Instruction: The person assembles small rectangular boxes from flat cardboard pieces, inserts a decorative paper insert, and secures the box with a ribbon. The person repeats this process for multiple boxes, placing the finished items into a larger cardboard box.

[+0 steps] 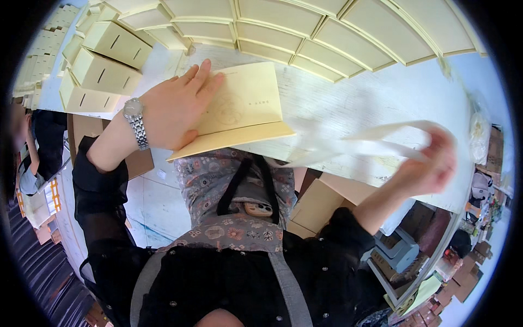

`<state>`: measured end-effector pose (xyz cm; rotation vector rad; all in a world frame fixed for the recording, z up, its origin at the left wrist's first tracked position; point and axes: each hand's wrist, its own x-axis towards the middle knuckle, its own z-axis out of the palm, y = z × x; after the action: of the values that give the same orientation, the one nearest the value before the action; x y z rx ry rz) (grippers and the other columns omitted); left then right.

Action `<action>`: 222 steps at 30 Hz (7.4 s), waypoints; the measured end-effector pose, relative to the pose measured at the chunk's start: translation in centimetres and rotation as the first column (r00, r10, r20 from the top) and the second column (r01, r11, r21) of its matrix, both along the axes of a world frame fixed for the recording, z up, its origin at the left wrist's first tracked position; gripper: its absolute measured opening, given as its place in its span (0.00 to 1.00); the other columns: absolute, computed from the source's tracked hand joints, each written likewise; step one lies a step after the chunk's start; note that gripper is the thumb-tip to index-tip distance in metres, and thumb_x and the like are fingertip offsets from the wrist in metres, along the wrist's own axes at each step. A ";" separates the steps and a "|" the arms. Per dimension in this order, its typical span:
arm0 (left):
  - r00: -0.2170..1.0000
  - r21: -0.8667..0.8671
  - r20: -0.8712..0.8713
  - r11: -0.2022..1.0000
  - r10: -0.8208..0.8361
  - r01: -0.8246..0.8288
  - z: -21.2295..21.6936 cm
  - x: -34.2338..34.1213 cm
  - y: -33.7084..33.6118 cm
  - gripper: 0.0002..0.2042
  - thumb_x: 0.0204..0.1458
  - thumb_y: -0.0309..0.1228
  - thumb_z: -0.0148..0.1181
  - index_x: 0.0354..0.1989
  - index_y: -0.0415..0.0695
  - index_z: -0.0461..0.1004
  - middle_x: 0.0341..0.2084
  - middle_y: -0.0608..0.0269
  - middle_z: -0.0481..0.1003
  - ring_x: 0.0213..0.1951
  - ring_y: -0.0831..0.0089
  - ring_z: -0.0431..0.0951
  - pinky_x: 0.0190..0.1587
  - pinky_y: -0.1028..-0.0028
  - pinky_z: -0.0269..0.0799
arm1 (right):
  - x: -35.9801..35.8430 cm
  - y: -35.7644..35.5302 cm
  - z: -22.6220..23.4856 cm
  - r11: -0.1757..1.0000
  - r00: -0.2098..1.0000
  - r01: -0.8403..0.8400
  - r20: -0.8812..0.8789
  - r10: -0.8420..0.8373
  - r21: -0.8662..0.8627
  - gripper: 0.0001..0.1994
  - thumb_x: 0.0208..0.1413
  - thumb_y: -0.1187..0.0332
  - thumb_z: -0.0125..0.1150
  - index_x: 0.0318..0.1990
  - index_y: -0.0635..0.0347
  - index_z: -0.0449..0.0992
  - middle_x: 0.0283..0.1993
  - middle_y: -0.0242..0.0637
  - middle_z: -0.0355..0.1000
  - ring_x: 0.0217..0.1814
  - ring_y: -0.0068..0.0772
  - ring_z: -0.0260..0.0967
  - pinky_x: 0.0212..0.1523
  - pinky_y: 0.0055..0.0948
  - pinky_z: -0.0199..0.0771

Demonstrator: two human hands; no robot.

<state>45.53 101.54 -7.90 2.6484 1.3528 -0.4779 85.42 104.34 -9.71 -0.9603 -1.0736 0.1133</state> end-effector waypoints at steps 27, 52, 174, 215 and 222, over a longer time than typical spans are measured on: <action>0.157 -0.016 0.983 0.901 0.093 -0.433 -7.3 1.2 -8.1 0.14 0.35 0.26 0.70 0.34 0.52 0.81 0.65 0.42 0.51 0.67 0.42 0.48 0.65 0.48 0.48 | -11.8 4.5 0.5 -0.377 0.397 -0.605 -0.677 0.620 -0.701 0.19 0.57 0.57 0.59 0.19 0.61 0.72 0.15 0.35 0.68 0.13 0.16 0.59 0.16 0.17 0.60; 0.281 -0.103 0.947 0.976 0.155 -0.192 -7.2 -1.2 -10.7 0.09 0.42 0.20 0.63 0.33 0.44 0.74 0.54 0.45 0.70 0.54 0.52 0.72 0.58 0.60 0.65 | -17.0 1.9 -1.6 0.801 0.838 -0.226 0.308 0.450 -0.554 0.08 0.49 0.65 0.69 0.28 0.61 0.80 0.18 0.30 0.69 0.19 0.22 0.60 0.22 0.23 0.61; 0.575 0.322 0.815 0.880 -0.071 -0.348 -6.0 -0.8 -5.0 0.05 0.41 0.29 0.62 0.22 0.47 0.70 0.19 0.67 0.72 0.23 0.67 0.75 0.25 0.70 0.70 | -19.6 4.1 -0.7 -0.642 -0.061 -0.406 -0.682 0.729 -0.650 0.22 0.59 0.61 0.53 0.56 0.67 0.67 0.60 0.45 0.64 0.62 0.39 0.62 0.58 0.34 0.67; -0.622 -0.815 0.578 0.328 0.528 -0.478 -11.3 4.6 -16.9 0.26 0.52 0.31 0.62 0.56 0.38 0.57 0.57 0.53 0.57 0.57 0.69 0.63 0.58 0.69 0.61 | -23.9 -1.4 -0.9 0.173 -0.292 -0.523 0.366 0.884 -0.834 0.11 0.45 0.72 0.57 0.38 0.60 0.75 0.37 0.35 0.71 0.43 0.35 0.70 0.41 0.30 0.71; -0.681 -0.828 0.555 0.396 0.478 -0.397 -11.0 4.7 -16.6 0.21 0.49 0.24 0.62 0.51 0.34 0.66 0.56 0.53 0.59 0.51 0.71 0.68 0.51 0.72 0.67 | -23.8 -1.7 -1.2 0.040 -0.316 -0.447 0.200 0.927 -0.894 0.10 0.46 0.72 0.57 0.38 0.59 0.76 0.37 0.35 0.72 0.42 0.36 0.71 0.40 0.32 0.71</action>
<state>50.24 84.90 -18.93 0.5349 1.4929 1.4840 61.63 102.60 -10.90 -0.3878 -2.7953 1.3049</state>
